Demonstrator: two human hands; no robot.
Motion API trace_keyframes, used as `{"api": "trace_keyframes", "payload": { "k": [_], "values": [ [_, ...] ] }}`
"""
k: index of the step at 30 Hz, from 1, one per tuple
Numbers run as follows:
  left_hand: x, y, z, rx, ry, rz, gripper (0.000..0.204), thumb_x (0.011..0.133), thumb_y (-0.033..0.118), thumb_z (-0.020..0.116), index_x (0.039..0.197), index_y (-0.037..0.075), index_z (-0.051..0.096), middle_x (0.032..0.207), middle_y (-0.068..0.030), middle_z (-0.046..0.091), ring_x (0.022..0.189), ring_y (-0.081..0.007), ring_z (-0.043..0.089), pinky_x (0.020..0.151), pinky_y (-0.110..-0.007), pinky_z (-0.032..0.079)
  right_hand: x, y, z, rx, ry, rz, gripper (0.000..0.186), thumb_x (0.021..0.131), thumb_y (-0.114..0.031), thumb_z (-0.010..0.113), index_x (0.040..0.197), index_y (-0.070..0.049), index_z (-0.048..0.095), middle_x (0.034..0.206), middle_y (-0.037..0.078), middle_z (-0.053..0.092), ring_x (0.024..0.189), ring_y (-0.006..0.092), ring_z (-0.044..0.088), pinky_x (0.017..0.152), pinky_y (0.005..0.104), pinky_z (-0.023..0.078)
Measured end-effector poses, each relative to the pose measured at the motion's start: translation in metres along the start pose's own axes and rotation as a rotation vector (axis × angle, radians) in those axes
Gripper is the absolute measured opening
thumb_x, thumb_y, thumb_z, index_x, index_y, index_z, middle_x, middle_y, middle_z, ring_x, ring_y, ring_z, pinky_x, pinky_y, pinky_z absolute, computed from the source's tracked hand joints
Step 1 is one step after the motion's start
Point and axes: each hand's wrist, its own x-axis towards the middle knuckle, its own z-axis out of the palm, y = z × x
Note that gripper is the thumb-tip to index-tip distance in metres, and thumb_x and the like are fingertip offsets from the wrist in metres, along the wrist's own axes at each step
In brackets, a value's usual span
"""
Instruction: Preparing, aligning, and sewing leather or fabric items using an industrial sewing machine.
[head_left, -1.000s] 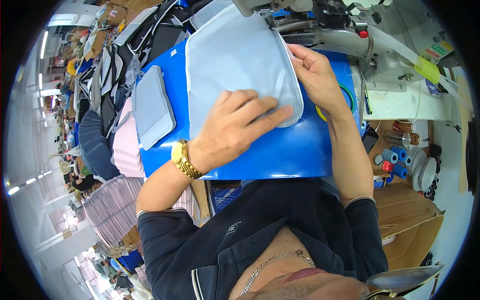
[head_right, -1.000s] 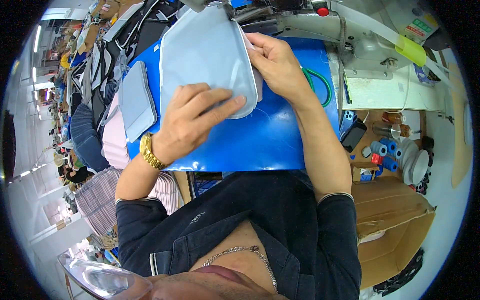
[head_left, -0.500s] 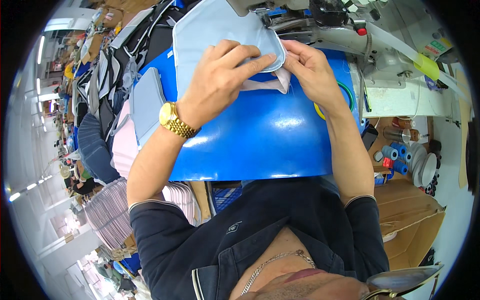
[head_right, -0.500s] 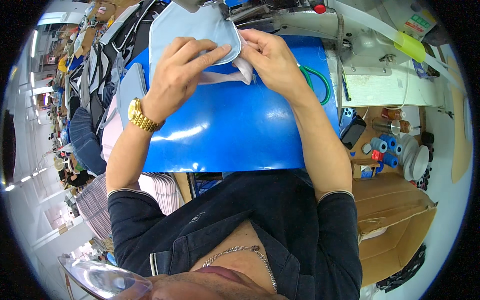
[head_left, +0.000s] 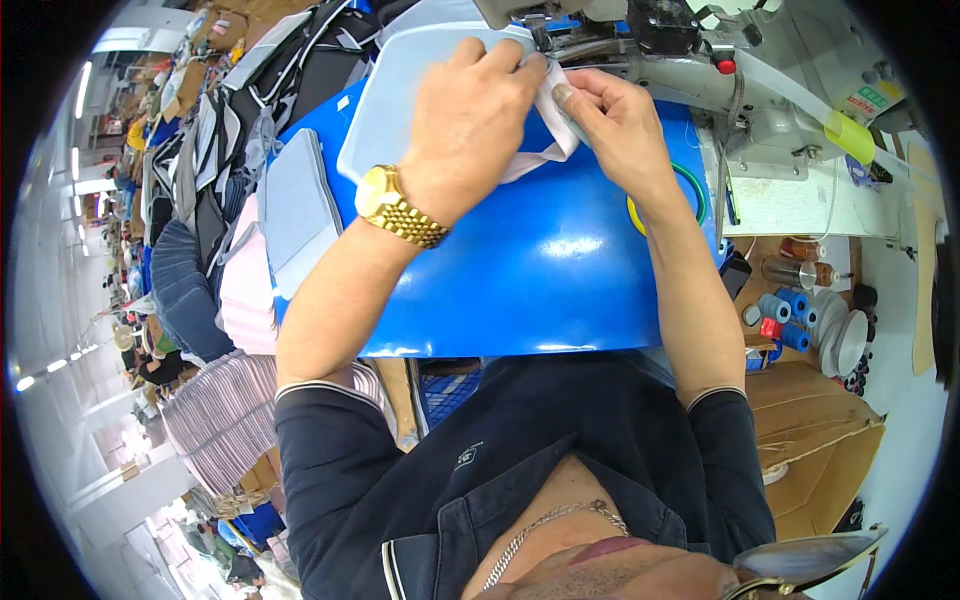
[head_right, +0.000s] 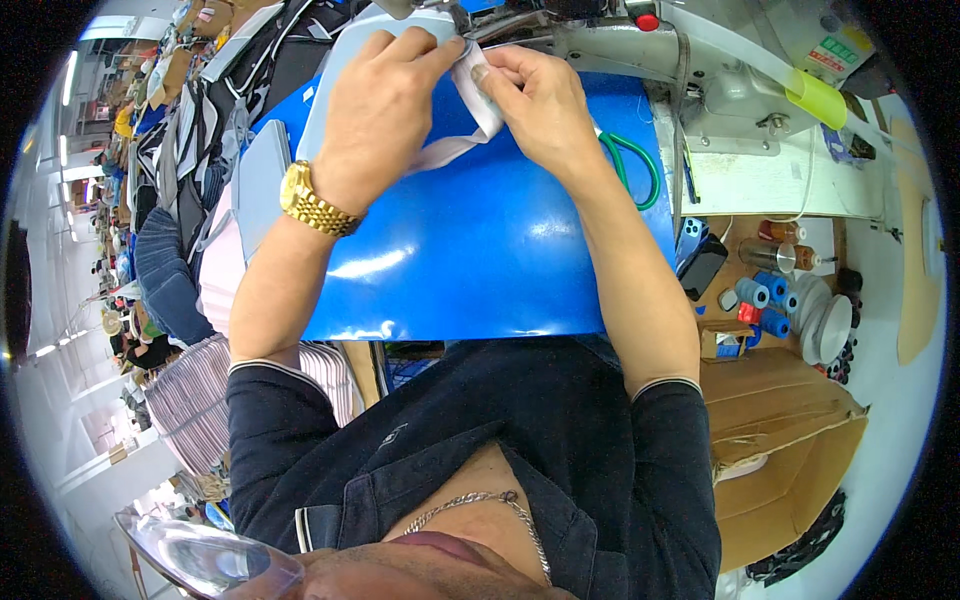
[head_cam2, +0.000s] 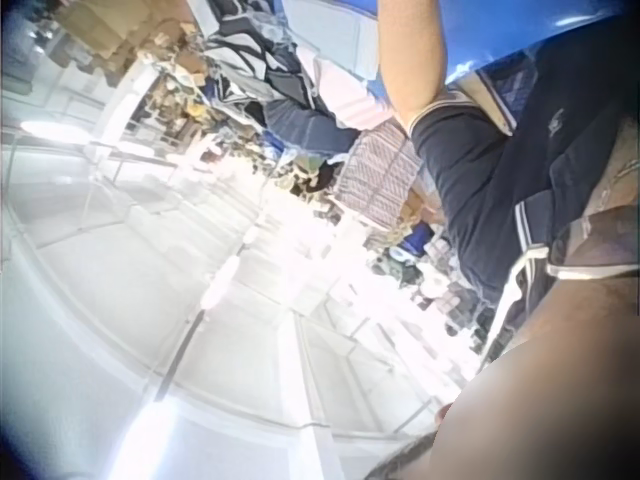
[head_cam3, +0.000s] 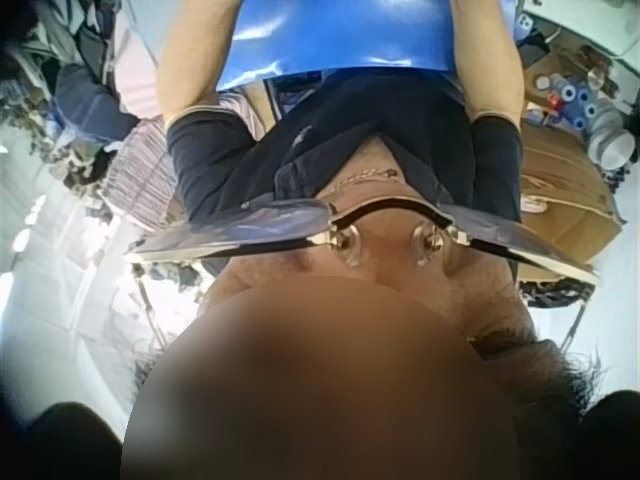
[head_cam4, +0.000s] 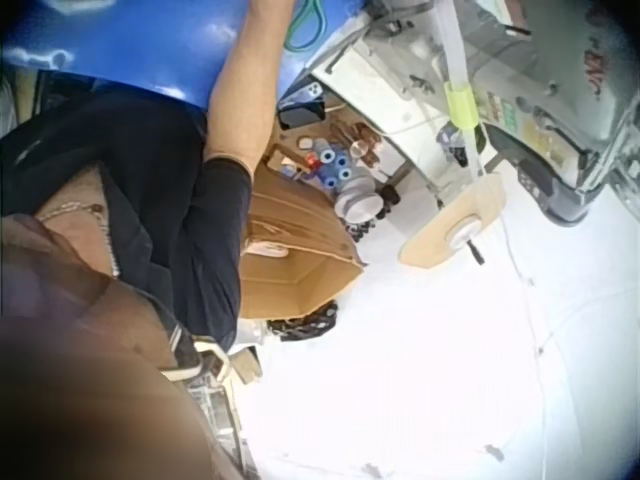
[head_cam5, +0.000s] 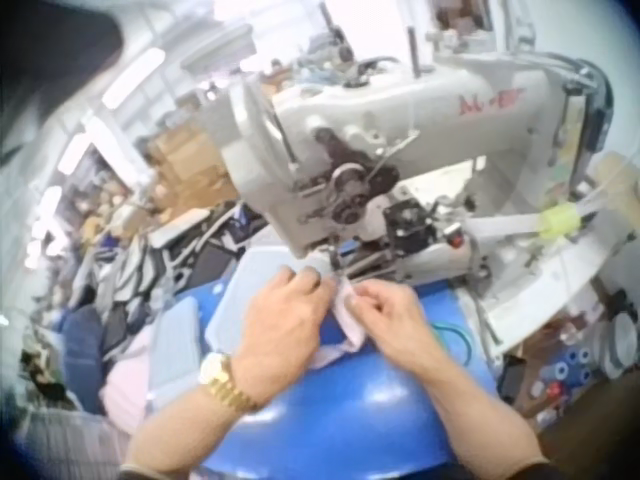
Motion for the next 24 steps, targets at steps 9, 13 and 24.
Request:
{"api": "trace_keyframes", "payload": {
  "k": [9,13,24],
  "values": [
    [0.025,0.028,-0.01,-0.101,-0.085,-0.167,0.012,0.079,0.003,0.067,0.088,-0.001,0.073,0.093,-0.0203,0.071,0.092,-0.0377,0.071,0.074,-0.045,0.059,0.002,-0.005,0.001,-0.13,0.071,0.044,0.026,0.096,-0.025,0.073,0.105,-0.001,0.079,0.083,0.011,0.078,0.071,0.0156,0.071,0.069,0.0313,0.054],
    [0.01,0.026,-0.004,-0.365,-0.033,-0.246,0.03,0.084,0.018,0.076,0.104,-0.004,0.074,0.102,-0.0229,0.07,0.102,-0.0381,0.069,0.087,-0.045,0.058,0.004,0.003,0.001,-0.047,0.08,0.05,0.027,0.094,-0.026,0.073,0.103,-0.001,0.078,0.081,0.011,0.077,0.067,0.0153,0.068,0.067,0.0329,0.054],
    [-0.136,0.074,0.037,-0.518,0.231,-0.167,0.076,0.072,0.016,0.085,0.144,0.008,0.062,0.149,-0.021,0.057,0.136,-0.0412,0.054,0.112,-0.052,0.043,-0.088,-0.006,-0.004,0.181,-0.08,0.289,0.023,0.095,-0.005,0.058,0.113,0.003,0.069,0.091,0.016,0.072,0.075,0.021,0.07,0.07,0.0351,0.054]
  ]
}}
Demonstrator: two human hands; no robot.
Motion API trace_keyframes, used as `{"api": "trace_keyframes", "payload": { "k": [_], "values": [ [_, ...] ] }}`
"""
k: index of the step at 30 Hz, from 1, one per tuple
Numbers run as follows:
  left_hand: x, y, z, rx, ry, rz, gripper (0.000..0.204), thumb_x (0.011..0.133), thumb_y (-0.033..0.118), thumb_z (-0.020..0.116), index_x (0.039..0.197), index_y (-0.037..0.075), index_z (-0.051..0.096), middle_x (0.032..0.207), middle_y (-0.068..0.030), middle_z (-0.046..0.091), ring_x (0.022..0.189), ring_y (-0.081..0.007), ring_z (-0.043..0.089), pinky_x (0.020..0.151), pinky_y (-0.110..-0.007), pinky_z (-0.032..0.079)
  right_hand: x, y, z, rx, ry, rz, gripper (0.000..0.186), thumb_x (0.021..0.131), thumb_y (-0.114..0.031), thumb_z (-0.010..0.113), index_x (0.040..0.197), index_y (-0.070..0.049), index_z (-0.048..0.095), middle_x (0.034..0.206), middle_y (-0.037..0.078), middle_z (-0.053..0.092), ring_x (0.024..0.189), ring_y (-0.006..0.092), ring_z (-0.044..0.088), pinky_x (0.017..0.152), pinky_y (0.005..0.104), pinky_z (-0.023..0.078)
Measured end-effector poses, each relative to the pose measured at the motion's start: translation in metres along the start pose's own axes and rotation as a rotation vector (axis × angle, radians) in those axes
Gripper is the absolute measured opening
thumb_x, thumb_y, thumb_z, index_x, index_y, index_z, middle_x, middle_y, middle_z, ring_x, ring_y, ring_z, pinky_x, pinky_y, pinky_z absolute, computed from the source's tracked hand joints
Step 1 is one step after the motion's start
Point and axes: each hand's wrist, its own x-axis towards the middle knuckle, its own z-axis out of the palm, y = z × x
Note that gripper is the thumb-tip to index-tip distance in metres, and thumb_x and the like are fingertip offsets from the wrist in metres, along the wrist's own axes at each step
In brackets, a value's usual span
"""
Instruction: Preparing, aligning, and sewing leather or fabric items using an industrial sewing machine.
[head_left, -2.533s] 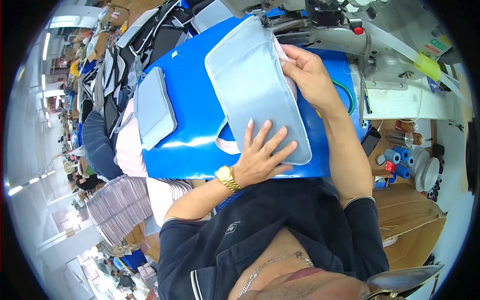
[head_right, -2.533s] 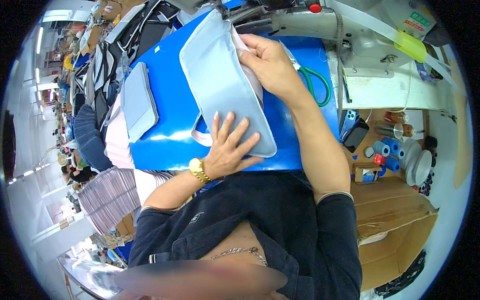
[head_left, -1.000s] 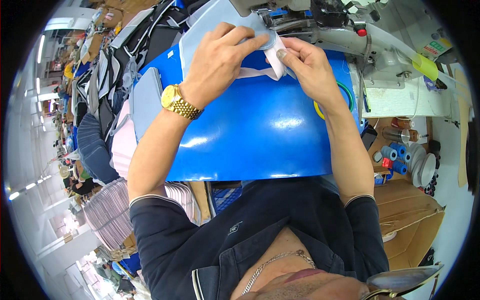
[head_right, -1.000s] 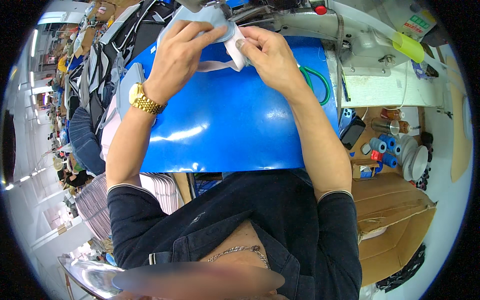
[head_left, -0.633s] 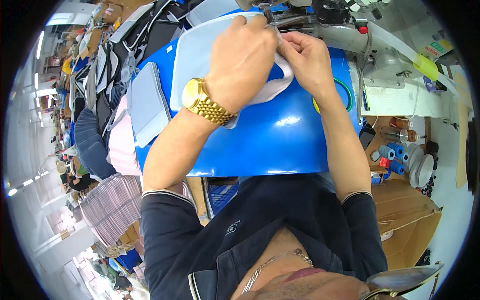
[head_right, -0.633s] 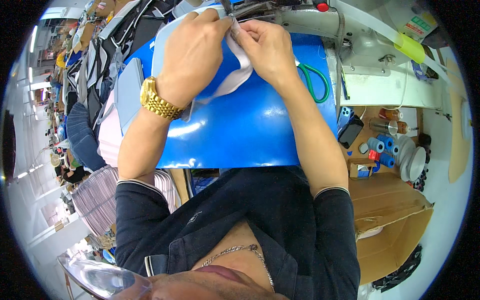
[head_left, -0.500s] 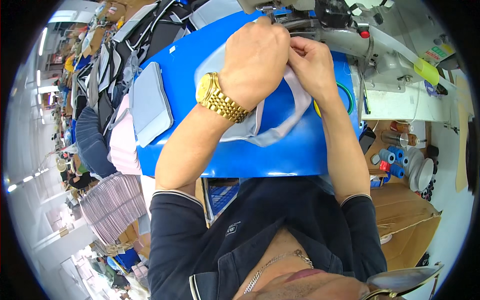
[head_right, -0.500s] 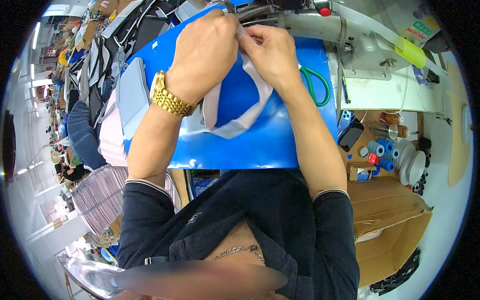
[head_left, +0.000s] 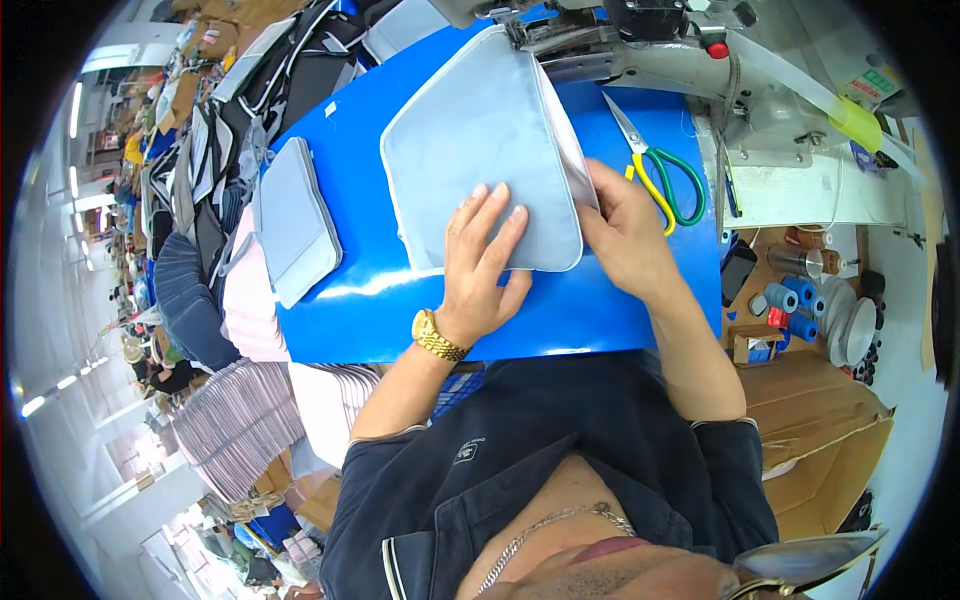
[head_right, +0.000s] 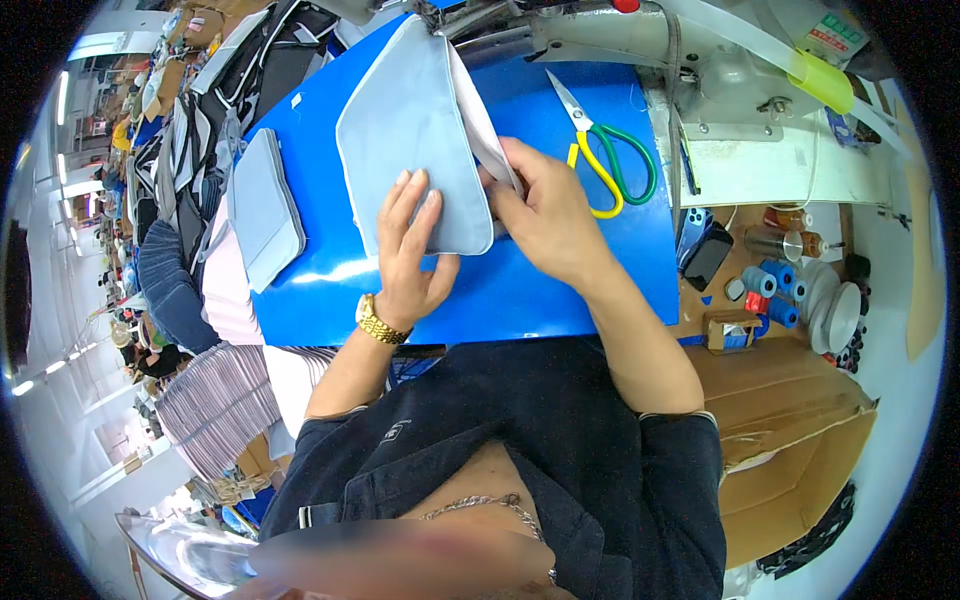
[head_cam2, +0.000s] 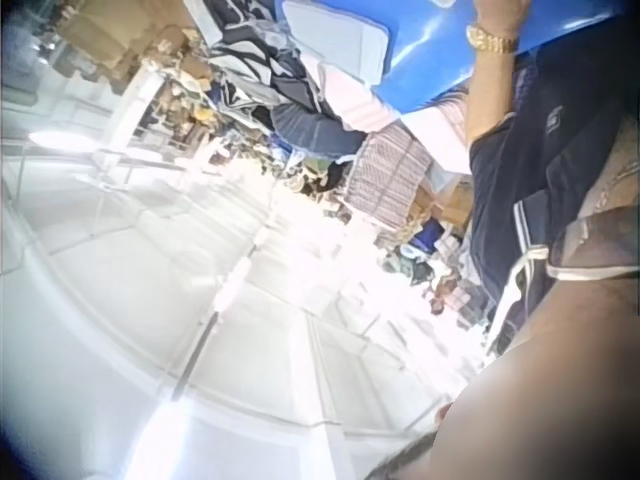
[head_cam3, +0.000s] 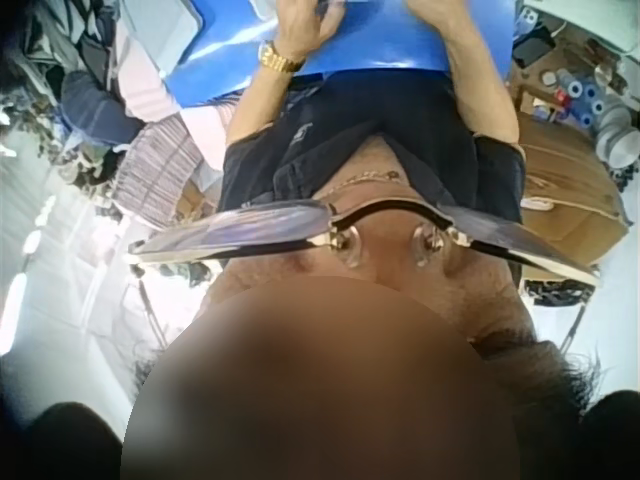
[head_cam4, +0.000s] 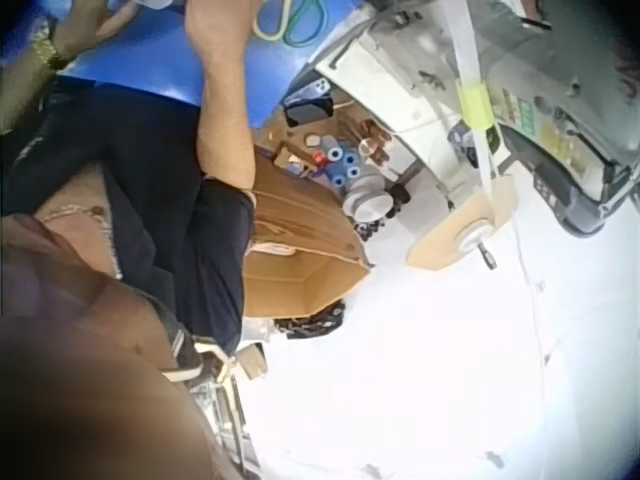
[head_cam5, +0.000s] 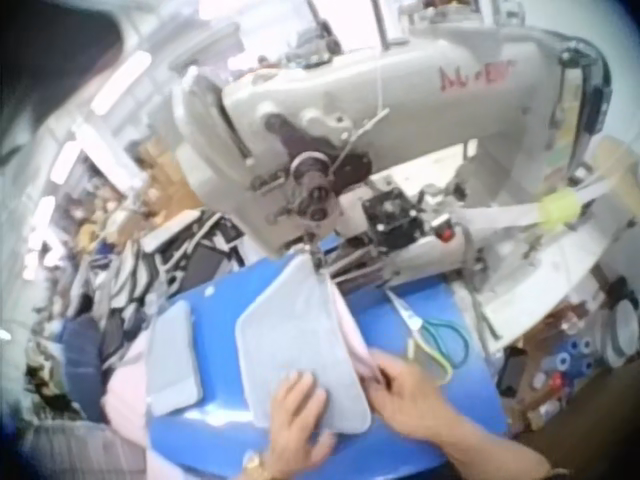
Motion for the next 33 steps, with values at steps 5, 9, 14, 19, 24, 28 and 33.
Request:
{"api": "trace_keyframes", "payload": {
  "k": [5,9,14,19,24,28,33],
  "values": [
    [0.013,0.009,-0.017,0.02,0.018,0.177,0.061,0.07,0.003,0.075,0.13,0.012,0.074,0.132,-0.0117,0.068,0.104,-0.0277,0.062,0.09,-0.041,0.051,-0.034,-0.014,0.002,-0.118,-0.056,-0.031,0.025,0.098,-0.001,0.049,0.114,0.003,0.068,0.089,0.01,0.072,0.084,0.0143,0.069,0.079,0.0303,0.055],
    [0.041,0.02,-0.048,0.039,-0.172,0.283,0.052,0.072,0.006,0.073,0.123,0.013,0.077,0.124,-0.0075,0.07,0.097,-0.0246,0.061,0.082,-0.035,0.052,-0.051,-0.029,-0.01,-0.084,-0.078,0.018,0.024,0.098,-0.002,0.052,0.113,0.004,0.071,0.09,0.01,0.075,0.082,0.0139,0.069,0.076,0.0306,0.055],
    [0.073,0.017,-0.066,0.082,-0.344,0.334,0.052,0.073,0.013,0.074,0.125,0.014,0.076,0.119,-0.0062,0.068,0.095,-0.0245,0.061,0.08,-0.036,0.052,-0.045,-0.027,-0.01,-0.075,-0.106,-0.033,0.024,0.098,-0.003,0.054,0.111,0.003,0.072,0.086,0.008,0.075,0.077,0.0126,0.069,0.071,0.0295,0.055],
    [0.093,0.003,-0.064,0.133,-0.329,0.354,0.051,0.075,0.015,0.074,0.126,0.017,0.076,0.117,-0.0038,0.067,0.096,-0.0245,0.06,0.081,-0.036,0.054,-0.026,-0.026,-0.013,-0.116,-0.105,-0.002,0.023,0.097,-0.009,0.056,0.106,0.001,0.075,0.08,0.006,0.073,0.071,0.0111,0.065,0.065,0.0276,0.051],
    [0.109,-0.014,-0.062,0.19,-0.332,0.373,0.05,0.076,0.014,0.073,0.126,0.017,0.076,0.117,-0.0025,0.068,0.097,-0.0236,0.06,0.083,-0.036,0.055,0.0,-0.028,-0.012,-0.096,-0.101,-0.01,0.024,0.096,-0.012,0.056,0.101,0.001,0.076,0.078,0.005,0.072,0.068,0.0102,0.063,0.062,0.0272,0.05],
    [0.125,-0.026,-0.059,0.202,-0.308,0.413,0.051,0.074,0.008,0.074,0.124,0.016,0.076,0.115,-0.0037,0.068,0.096,-0.0241,0.061,0.083,-0.035,0.056,0.018,-0.029,-0.009,-0.087,-0.08,-0.05,0.025,0.097,-0.013,0.056,0.101,0.002,0.075,0.08,0.005,0.073,0.069,0.0112,0.065,0.064,0.0284,0.053],
    [0.143,-0.042,-0.059,0.211,-0.349,0.401,0.048,0.076,0.003,0.072,0.123,0.014,0.076,0.112,-0.0046,0.07,0.1,-0.0236,0.063,0.085,-0.034,0.057,0.046,-0.028,-0.007,-0.107,-0.075,-0.089,0.027,0.097,-0.017,0.057,0.1,0.002,0.076,0.081,0.007,0.075,0.069,0.0131,0.068,0.065,0.0299,0.056]
  ]
}}
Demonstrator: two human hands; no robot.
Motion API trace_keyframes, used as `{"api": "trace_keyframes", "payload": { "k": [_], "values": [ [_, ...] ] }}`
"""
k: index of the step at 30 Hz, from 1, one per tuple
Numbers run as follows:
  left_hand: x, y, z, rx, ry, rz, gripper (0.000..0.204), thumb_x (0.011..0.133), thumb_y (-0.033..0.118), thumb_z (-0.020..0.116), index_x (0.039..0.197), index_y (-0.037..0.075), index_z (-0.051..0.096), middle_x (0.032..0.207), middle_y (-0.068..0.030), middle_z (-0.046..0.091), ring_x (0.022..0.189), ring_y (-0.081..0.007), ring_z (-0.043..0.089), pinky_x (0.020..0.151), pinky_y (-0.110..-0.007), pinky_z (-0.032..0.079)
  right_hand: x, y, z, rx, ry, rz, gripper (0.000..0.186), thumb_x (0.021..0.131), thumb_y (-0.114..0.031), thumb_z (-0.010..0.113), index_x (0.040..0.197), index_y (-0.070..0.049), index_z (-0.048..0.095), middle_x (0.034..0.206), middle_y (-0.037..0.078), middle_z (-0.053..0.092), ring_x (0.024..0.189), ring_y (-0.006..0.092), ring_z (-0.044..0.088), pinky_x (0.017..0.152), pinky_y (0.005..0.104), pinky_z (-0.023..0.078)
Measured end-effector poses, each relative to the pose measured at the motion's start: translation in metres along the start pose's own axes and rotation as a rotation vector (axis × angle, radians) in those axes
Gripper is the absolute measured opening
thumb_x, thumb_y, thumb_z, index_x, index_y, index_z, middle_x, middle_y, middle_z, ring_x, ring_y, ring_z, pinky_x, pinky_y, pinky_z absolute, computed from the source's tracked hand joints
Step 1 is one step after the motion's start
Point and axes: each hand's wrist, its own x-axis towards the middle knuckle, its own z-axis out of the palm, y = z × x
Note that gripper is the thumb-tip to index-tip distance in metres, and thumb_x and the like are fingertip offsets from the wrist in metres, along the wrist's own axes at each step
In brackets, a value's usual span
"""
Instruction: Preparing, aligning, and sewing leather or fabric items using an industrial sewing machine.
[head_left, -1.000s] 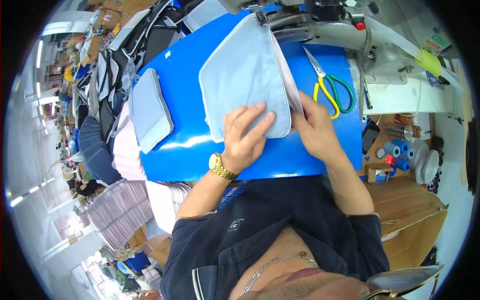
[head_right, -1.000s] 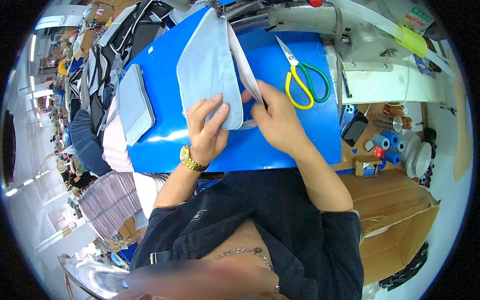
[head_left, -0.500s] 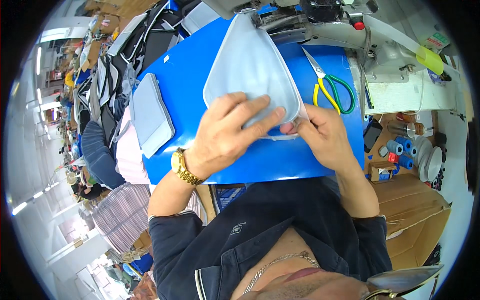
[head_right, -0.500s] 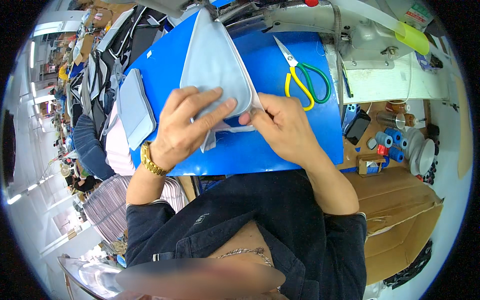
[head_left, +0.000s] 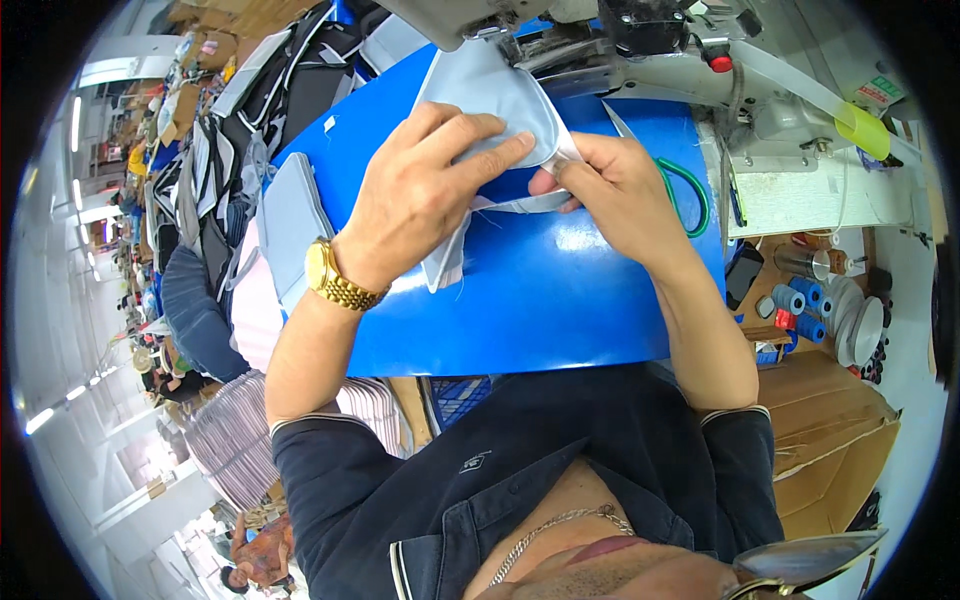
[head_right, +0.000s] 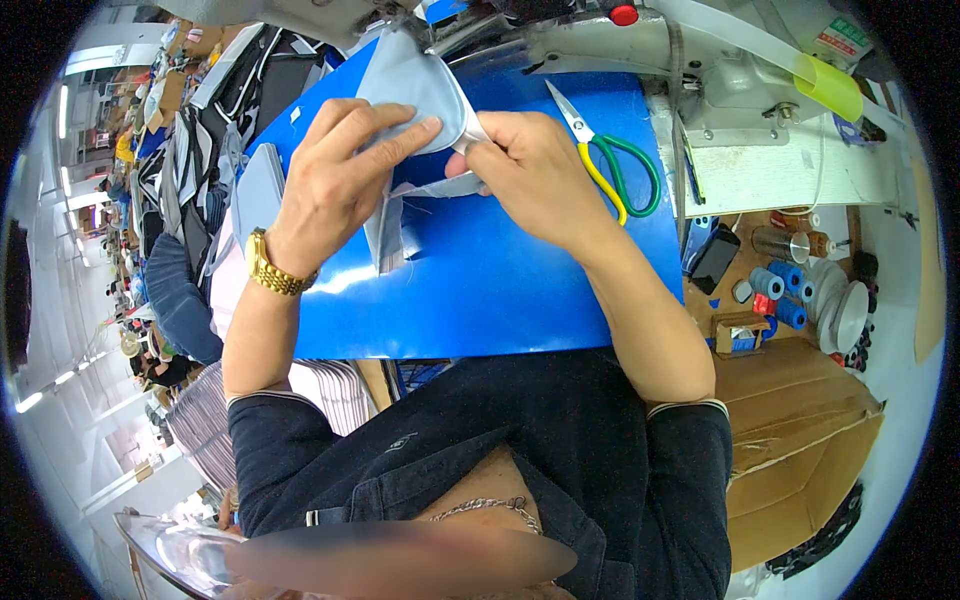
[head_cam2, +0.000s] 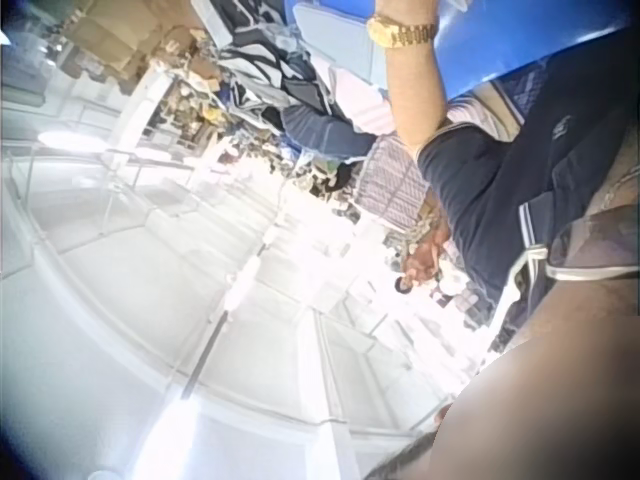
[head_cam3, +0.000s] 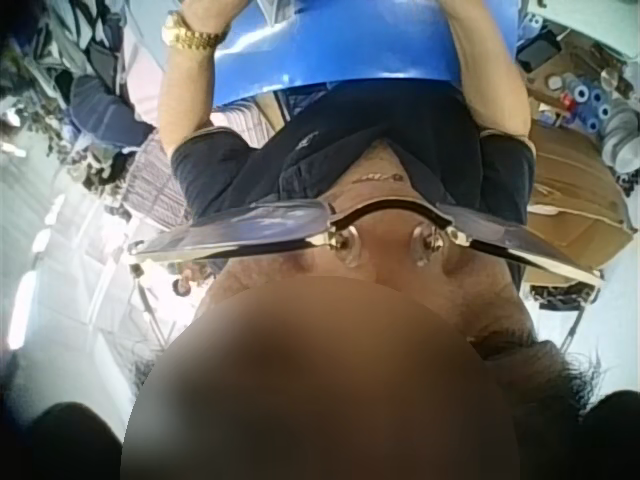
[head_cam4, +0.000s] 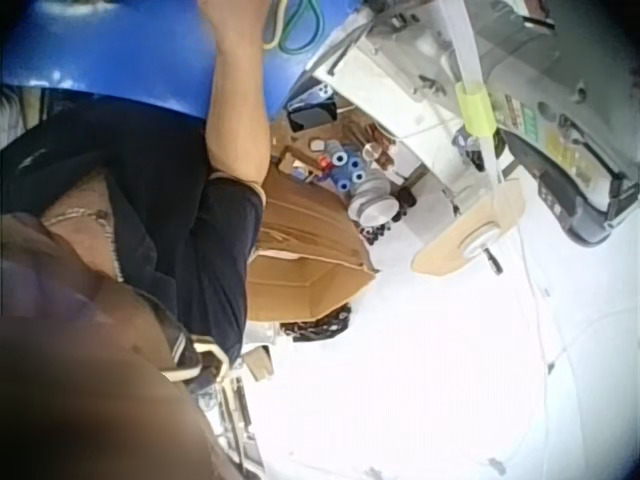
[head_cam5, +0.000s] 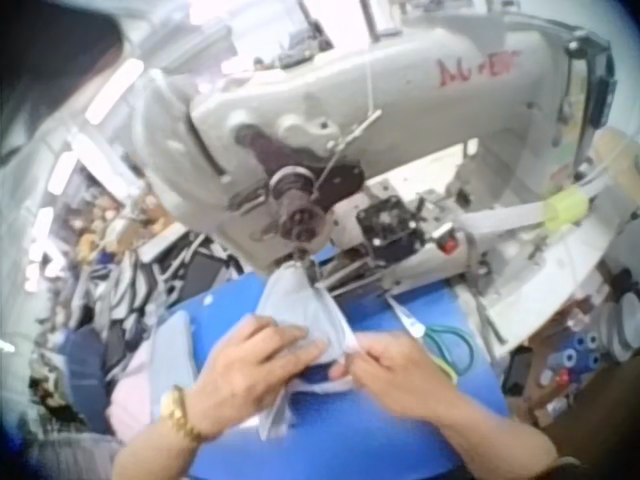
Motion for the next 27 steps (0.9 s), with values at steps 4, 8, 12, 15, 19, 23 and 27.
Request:
{"api": "trace_keyframes", "payload": {
  "k": [4,8,12,15,19,23,27],
  "values": [
    [0.006,-0.015,0.0,0.02,-0.028,-0.01,0.048,0.078,-0.001,0.07,0.123,0.014,0.076,0.112,-0.005,0.07,0.101,-0.024,0.064,0.088,-0.034,0.056,0.021,0.008,0.003,0.003,0.026,-0.045,0.029,0.097,-0.022,0.06,0.098,0.002,0.077,0.078,0.008,0.075,0.066,0.0144,0.068,0.064,0.0301,0.056],
    [0.01,-0.025,0.001,0.087,-0.021,-0.023,0.047,0.08,-0.002,0.067,0.122,0.014,0.076,0.113,-0.0054,0.07,0.1,-0.0247,0.064,0.09,-0.034,0.056,0.04,0.011,0.006,-0.065,0.07,-0.061,0.033,0.097,-0.029,0.063,0.093,0.0,0.078,0.071,0.01,0.072,0.064,0.0156,0.068,0.062,0.0327,0.054],
    [0.015,-0.019,0.005,0.121,-0.009,-0.121,0.051,0.081,-0.005,0.065,0.127,0.014,0.074,0.113,-0.0063,0.069,0.097,-0.028,0.063,0.087,-0.039,0.056,0.053,0.005,0.005,-0.265,0.114,-0.051,0.041,0.096,-0.037,0.061,0.087,-0.001,0.076,0.067,0.018,0.067,0.065,0.0293,0.069,0.064,0.044,0.052],
    [0.02,-0.004,0.008,0.206,0.002,-0.211,0.049,0.08,-0.005,0.065,0.125,0.013,0.075,0.109,-0.0058,0.069,0.093,-0.0286,0.062,0.084,-0.039,0.056,0.057,0.002,0.004,-0.404,0.097,-0.081,0.044,0.098,-0.038,0.058,0.086,0.0,0.075,0.07,0.021,0.068,0.068,0.0358,0.069,0.069,0.0467,0.053],
    [0.034,0.02,0.014,0.254,-0.003,-0.339,0.039,0.081,-0.002,0.064,0.117,0.009,0.077,0.1,-0.01,0.069,0.091,-0.0315,0.064,0.082,-0.04,0.056,0.054,0.004,0.005,-0.323,0.058,-0.088,0.047,0.101,-0.037,0.052,0.088,0.001,0.074,0.074,0.021,0.07,0.07,0.036,0.07,0.071,0.0468,0.056],
    [0.046,0.034,0.02,0.256,0.021,-0.421,0.028,0.082,0.006,0.065,0.107,0.006,0.078,0.095,-0.014,0.069,0.09,-0.0339,0.068,0.079,-0.043,0.056,0.043,-0.001,0.005,-0.103,-0.001,0.072,0.046,0.104,-0.035,0.049,0.1,0.004,0.072,0.087,0.018,0.074,0.074,0.0274,0.074,0.06,0.0388,0.059],
    [0.048,0.037,0.024,0.16,0.046,-0.533,0.027,0.083,0.011,0.064,0.106,0.006,0.079,0.094,-0.0133,0.07,0.087,-0.0341,0.069,0.077,-0.045,0.057,0.001,-0.01,0.01,-0.16,0.034,-0.087,0.042,0.103,-0.036,0.058,0.107,0.005,0.069,0.097,0.023,0.073,0.078,0.0365,0.073,0.069,0.0445,0.058]
  ]
}}
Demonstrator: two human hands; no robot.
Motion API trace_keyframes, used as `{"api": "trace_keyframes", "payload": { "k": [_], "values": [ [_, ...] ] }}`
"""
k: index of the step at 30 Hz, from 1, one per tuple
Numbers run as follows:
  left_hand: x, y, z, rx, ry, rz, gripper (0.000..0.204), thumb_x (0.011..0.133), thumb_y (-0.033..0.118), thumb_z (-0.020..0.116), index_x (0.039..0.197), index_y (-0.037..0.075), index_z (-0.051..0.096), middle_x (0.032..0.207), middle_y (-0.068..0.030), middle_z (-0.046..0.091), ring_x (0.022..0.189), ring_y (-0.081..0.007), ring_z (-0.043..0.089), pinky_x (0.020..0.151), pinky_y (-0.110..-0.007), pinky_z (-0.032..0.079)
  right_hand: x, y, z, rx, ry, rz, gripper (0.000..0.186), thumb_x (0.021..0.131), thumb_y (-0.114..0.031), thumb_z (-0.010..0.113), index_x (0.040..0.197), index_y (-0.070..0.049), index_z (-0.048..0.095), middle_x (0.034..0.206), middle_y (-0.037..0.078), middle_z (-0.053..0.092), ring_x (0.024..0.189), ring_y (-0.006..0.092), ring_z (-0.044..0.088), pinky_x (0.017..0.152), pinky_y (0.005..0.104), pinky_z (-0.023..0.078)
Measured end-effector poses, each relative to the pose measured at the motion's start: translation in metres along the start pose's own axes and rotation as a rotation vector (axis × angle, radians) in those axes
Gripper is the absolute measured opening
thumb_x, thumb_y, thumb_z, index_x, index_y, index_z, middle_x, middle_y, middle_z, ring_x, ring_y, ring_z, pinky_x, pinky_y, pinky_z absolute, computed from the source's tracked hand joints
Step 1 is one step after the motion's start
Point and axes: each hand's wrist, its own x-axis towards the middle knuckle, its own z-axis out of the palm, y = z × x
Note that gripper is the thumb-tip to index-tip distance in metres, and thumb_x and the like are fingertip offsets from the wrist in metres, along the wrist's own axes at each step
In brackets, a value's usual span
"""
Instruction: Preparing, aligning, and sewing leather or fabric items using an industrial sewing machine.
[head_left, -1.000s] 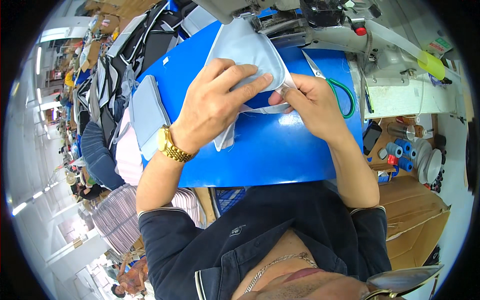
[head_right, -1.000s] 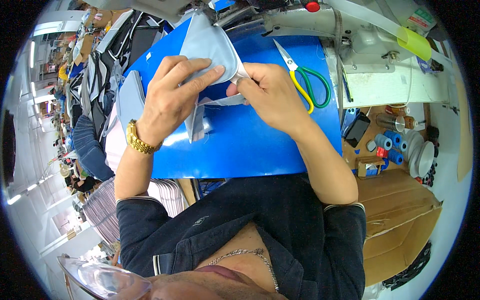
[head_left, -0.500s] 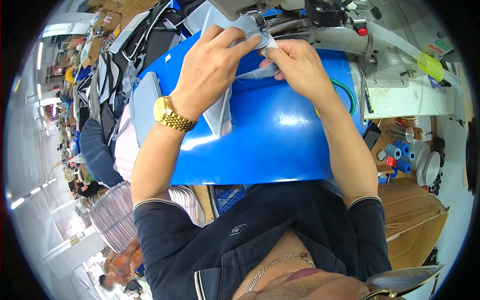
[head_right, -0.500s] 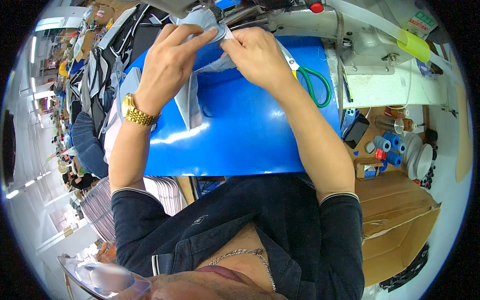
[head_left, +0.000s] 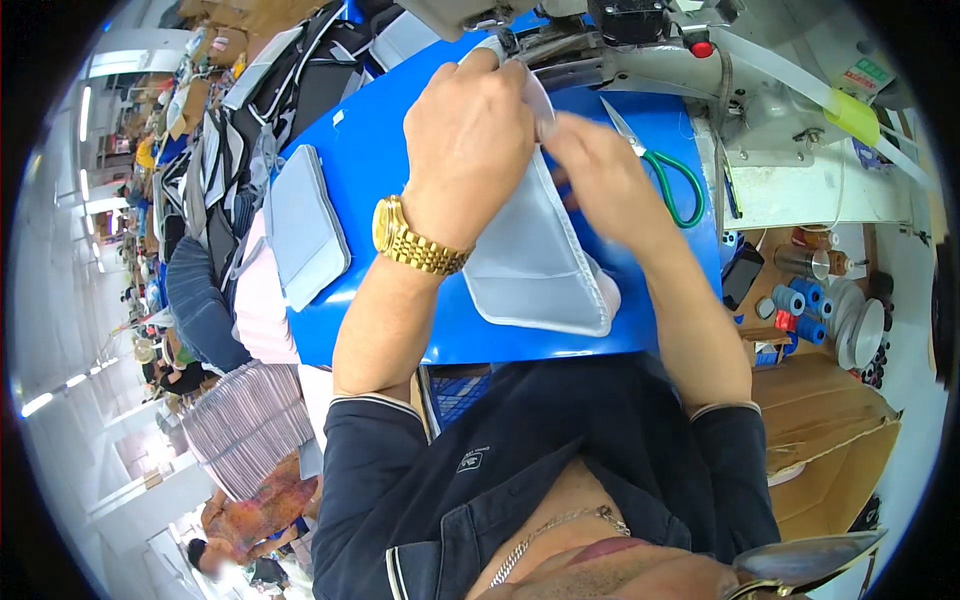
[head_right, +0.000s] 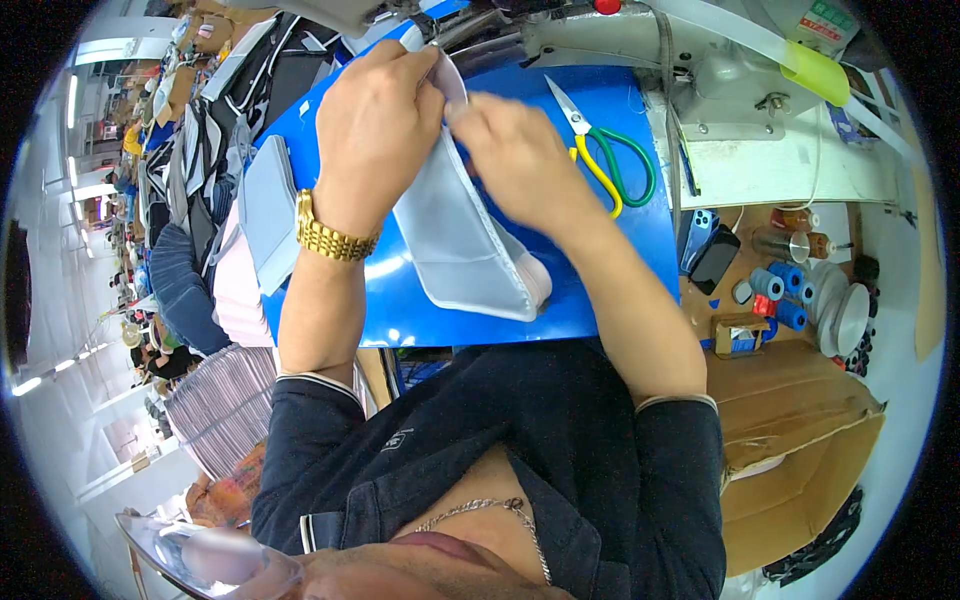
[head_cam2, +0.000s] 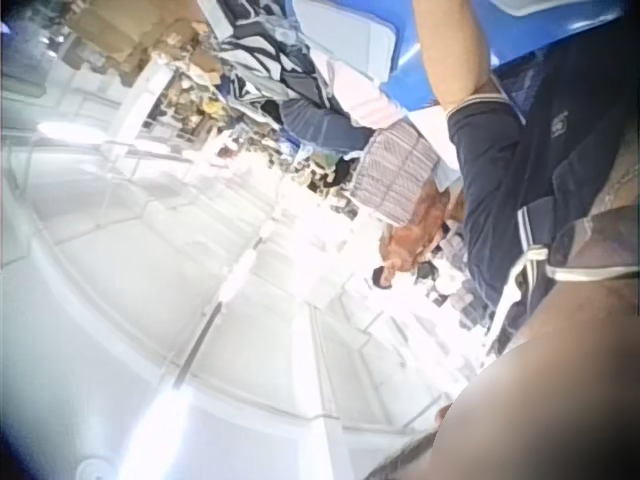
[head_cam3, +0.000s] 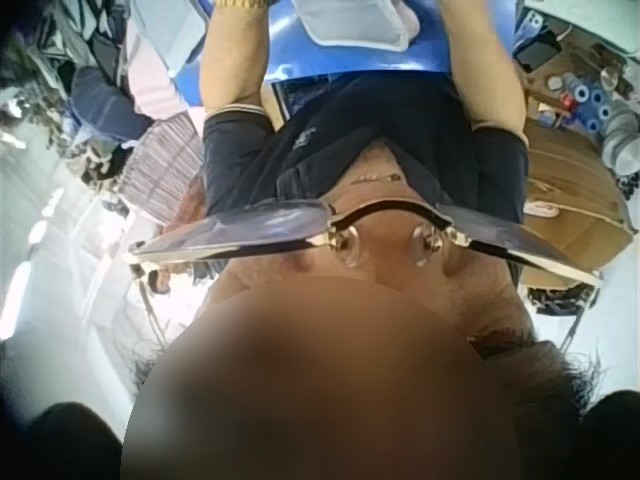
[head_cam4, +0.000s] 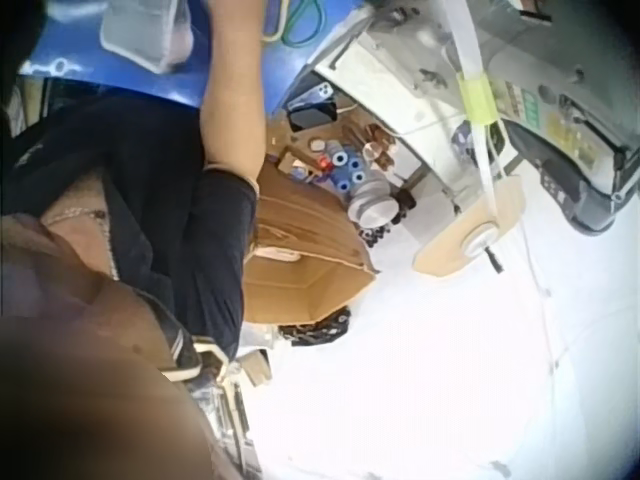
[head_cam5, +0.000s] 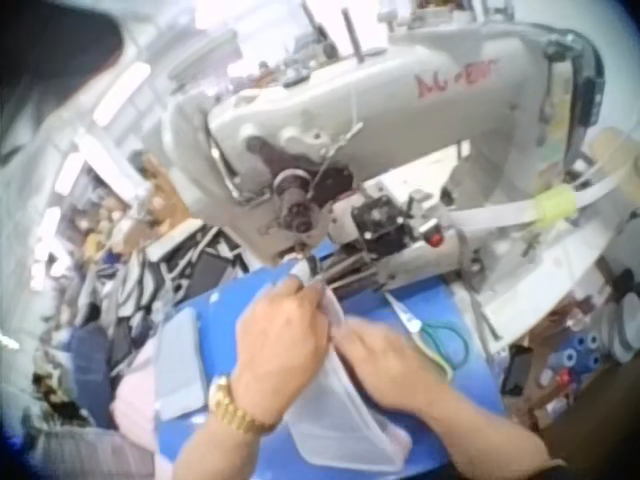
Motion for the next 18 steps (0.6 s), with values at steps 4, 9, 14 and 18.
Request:
{"api": "trace_keyframes", "payload": {
  "k": [4,9,14,18],
  "values": [
    [0.001,0.003,0.001,0.0,0.003,-0.049,0.025,0.085,0.014,0.066,0.105,0.006,0.079,0.091,-0.012,0.069,0.085,-0.0336,0.07,0.074,-0.043,0.056,-0.036,-0.007,0.0,-0.263,-0.098,0.087,0.04,0.101,-0.034,0.063,0.103,0.005,0.069,0.083,0.028,0.07,0.082,0.0469,0.07,0.076,0.0536,0.053],
    [-0.009,-0.005,0.006,-0.203,0.065,-0.072,0.023,0.09,0.022,0.073,0.104,0.005,0.079,0.097,-0.0119,0.072,0.091,-0.032,0.069,0.079,-0.041,0.057,-0.046,-0.016,-0.001,-0.214,-0.24,0.141,0.042,0.104,-0.034,0.06,0.097,0.006,0.069,0.081,0.029,0.067,0.076,0.0456,0.068,0.07,0.0517,0.051],
    [-0.055,-0.072,0.017,-0.297,0.282,-0.129,0.035,0.091,0.022,0.078,0.123,0.006,0.075,0.131,-0.0177,0.067,0.122,-0.0334,0.059,0.106,-0.043,0.046,-0.04,-0.01,-0.012,-0.054,-0.192,0.159,0.045,0.106,-0.036,0.06,0.092,0.007,0.067,0.069,0.021,0.062,0.061,0.028,0.06,0.062,0.041,0.048],
    [-0.12,-0.108,0.034,-0.801,0.285,-1.016,0.069,0.101,0.038,0.071,0.15,-0.003,0.047,0.145,-0.0194,0.057,0.131,-0.0312,0.059,0.105,-0.041,0.051,-0.026,0.005,-0.016,0.098,-0.18,0.119,0.045,0.106,-0.036,0.06,0.09,0.006,0.066,0.067,0.012,0.058,0.065,0.0145,0.055,0.061,0.0354,0.046]
  ]
}}
